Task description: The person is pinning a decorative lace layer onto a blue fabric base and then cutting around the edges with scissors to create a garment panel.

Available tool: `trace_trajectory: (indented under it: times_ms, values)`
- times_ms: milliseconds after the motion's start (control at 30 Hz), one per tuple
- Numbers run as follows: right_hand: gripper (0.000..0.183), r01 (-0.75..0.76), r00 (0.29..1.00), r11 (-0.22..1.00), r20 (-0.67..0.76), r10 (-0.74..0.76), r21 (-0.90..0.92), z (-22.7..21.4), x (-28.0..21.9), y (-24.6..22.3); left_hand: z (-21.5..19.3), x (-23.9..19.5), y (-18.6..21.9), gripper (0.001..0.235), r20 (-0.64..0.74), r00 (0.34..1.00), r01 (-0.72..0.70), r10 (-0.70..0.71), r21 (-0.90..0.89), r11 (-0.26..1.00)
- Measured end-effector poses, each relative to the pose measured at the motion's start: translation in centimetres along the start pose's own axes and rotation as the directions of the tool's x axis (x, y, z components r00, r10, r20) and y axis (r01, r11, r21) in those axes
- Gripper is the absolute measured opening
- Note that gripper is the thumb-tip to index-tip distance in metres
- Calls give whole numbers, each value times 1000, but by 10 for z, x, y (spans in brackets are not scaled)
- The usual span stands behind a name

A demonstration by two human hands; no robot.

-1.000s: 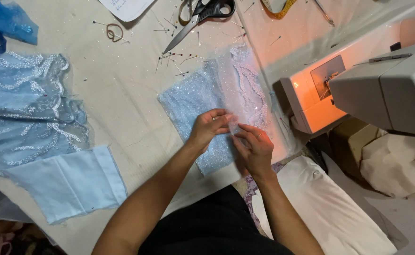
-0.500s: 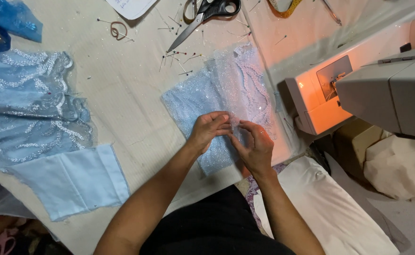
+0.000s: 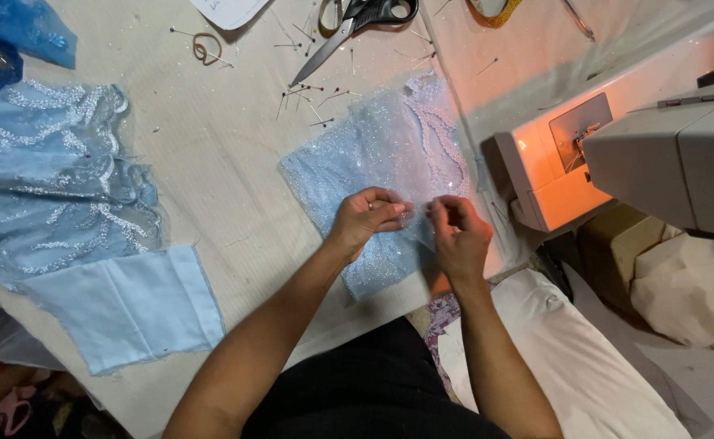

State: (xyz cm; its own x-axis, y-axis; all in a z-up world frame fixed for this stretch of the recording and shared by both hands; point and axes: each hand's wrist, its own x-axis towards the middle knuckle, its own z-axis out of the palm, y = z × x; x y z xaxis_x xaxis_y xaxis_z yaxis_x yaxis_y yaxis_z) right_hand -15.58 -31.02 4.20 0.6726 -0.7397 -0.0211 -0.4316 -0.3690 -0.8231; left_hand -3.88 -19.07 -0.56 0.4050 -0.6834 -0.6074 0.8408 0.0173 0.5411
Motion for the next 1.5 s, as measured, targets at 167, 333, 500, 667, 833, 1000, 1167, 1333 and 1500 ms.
trace_trajectory:
  times_ms: [167, 333, 500, 667, 833, 1000, 1167, 1333, 1500]
  values:
    - [8, -97, 991, 991, -79, 104, 95, -20, 25, 58, -6, 1, -4, 34, 41, 999, -23, 24, -28, 999]
    - [14, -223, 974, 944, 12, 227, 245, -30, 33, 78, -9, -14, 9, 39, 27, 999, -40, 40, -19, 999]
    - [16, -324, 946, 909, 92, 311, 261, -32, 32, 83, -34, -61, 30, 42, -191, 981, -29, 35, 30, 999]
    - [19, -344, 939, 881, 98, 330, 325, -28, 34, 67, -61, -97, 34, 45, -306, 952, 0, 21, 68, 998]
    - [21, -329, 944, 902, 98, 314, 281, -28, 31, 49, -64, -101, 27, 46, -319, 947, -15, 34, 63, 998]
    - [28, -320, 948, 902, 99, 304, 290, -20, 28, 31, -59, -96, 28, 45, -247, 965, -78, 83, 31, 996]
    - [60, -411, 909, 878, 191, 372, 246, -31, 24, -6, -37, -89, 35, 59, 113, 976, -199, 187, 110, 974]
    - [95, -490, 843, 856, 340, 417, 166, -56, 15, -30, -21, -65, 29, 56, 407, 881, -455, 242, 589, 667]
    - [78, -369, 861, 888, 261, 438, -274, -64, 17, -42, -29, -31, 3, 34, 701, 603, -582, 380, 713, -391]
